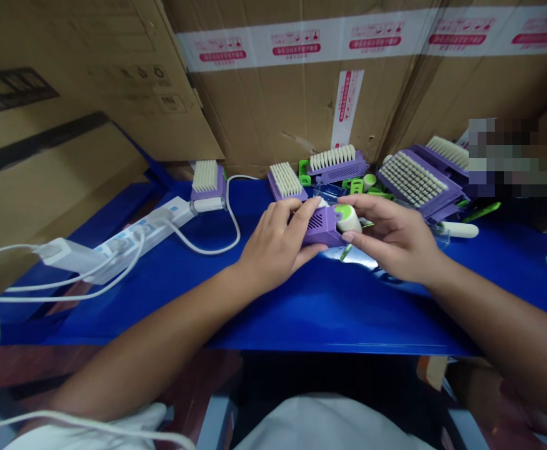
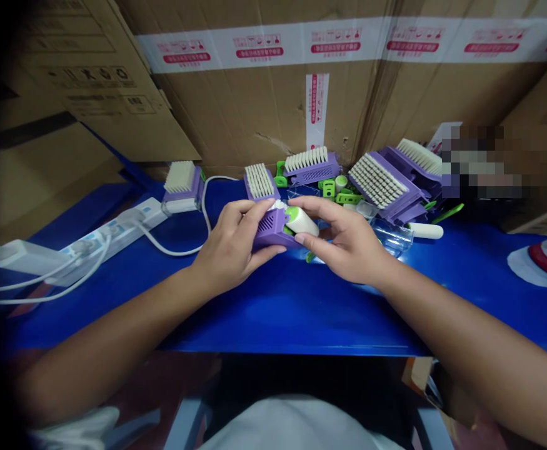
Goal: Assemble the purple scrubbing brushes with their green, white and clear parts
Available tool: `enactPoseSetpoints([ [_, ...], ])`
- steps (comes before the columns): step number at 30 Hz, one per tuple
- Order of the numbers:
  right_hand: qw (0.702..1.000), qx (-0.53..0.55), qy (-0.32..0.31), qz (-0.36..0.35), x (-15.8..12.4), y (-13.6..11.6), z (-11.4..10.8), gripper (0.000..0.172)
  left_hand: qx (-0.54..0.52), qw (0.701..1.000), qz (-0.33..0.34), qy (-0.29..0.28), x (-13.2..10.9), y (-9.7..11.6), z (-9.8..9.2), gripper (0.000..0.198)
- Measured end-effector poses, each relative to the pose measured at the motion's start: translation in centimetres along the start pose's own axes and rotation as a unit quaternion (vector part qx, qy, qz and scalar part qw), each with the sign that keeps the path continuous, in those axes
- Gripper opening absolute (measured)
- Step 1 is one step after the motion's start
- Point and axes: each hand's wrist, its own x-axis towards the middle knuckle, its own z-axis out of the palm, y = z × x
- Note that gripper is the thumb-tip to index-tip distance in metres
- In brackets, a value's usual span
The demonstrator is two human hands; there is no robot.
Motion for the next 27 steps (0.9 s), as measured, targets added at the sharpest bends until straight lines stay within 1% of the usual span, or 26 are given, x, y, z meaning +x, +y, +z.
enactPoseSetpoints([
  [3,1.0,-0.007,-0.012,-0.009,0.0,0.0,-0.1,0.043,-0.048,0.999,-0.009,-0.008,0.5,-0.3,-0.9,0.073],
  [5,1.0,-0.01,-0.017,-0.006,0.1,0.1,-0.4,0.044,-0.09,0.995,-0.028,-0.014,0.9,-0.9,-1.5,0.068],
  [6,1.0,-0.009,-0.014,-0.002,0.1,0.2,-0.5,0.044,-0.112,0.993,-0.041,-0.017,1.1,-1.2,-1.6,0.068],
  [8,1.0,-0.001,-0.005,0.005,0.2,0.4,-0.9,0.044,-0.157,0.985,-0.063,-0.028,1.3,-2.0,-1.8,0.074],
  [11,1.0,0.016,-0.005,0.006,0.4,0.6,-1.4,0.043,-0.232,0.963,-0.1,-0.089,1.4,-2.9,-1.4,0.084],
  [14,1.0,0.011,-0.024,0.007,0.4,0.6,-1.5,0.041,-0.283,0.938,-0.126,-0.154,1.4,-3.3,-1.2,0.08],
  [16,0.999,0.004,-0.032,0.002,0.4,0.5,-1.4,0.041,-0.286,0.933,-0.131,-0.174,1.4,-3.1,-1.3,0.081],
  [20,0.999,0.0,-0.037,-0.005,0.3,0.5,-1.3,0.041,-0.268,0.932,-0.14,-0.201,1.6,-2.3,-2.2,0.091],
  [22,0.999,0.0,-0.033,-0.004,0.3,0.5,-1.3,0.041,-0.248,0.937,-0.143,-0.198,1.7,-1.7,-2.5,0.086],
  [23,1.0,0.0,-0.028,-0.005,0.3,0.5,-1.3,0.04,-0.233,0.944,-0.139,-0.187,1.6,-1.5,-2.5,0.082],
  [25,1.0,0.0,-0.022,-0.003,0.3,0.2,-1.4,0.038,-0.191,0.962,-0.124,-0.152,1.4,-1.1,-2.4,0.078],
  [27,1.0,-0.004,-0.018,0.004,0.4,0.0,-1.4,0.031,-0.141,0.978,-0.103,-0.112,1.1,-0.9,-2.0,0.078],
])
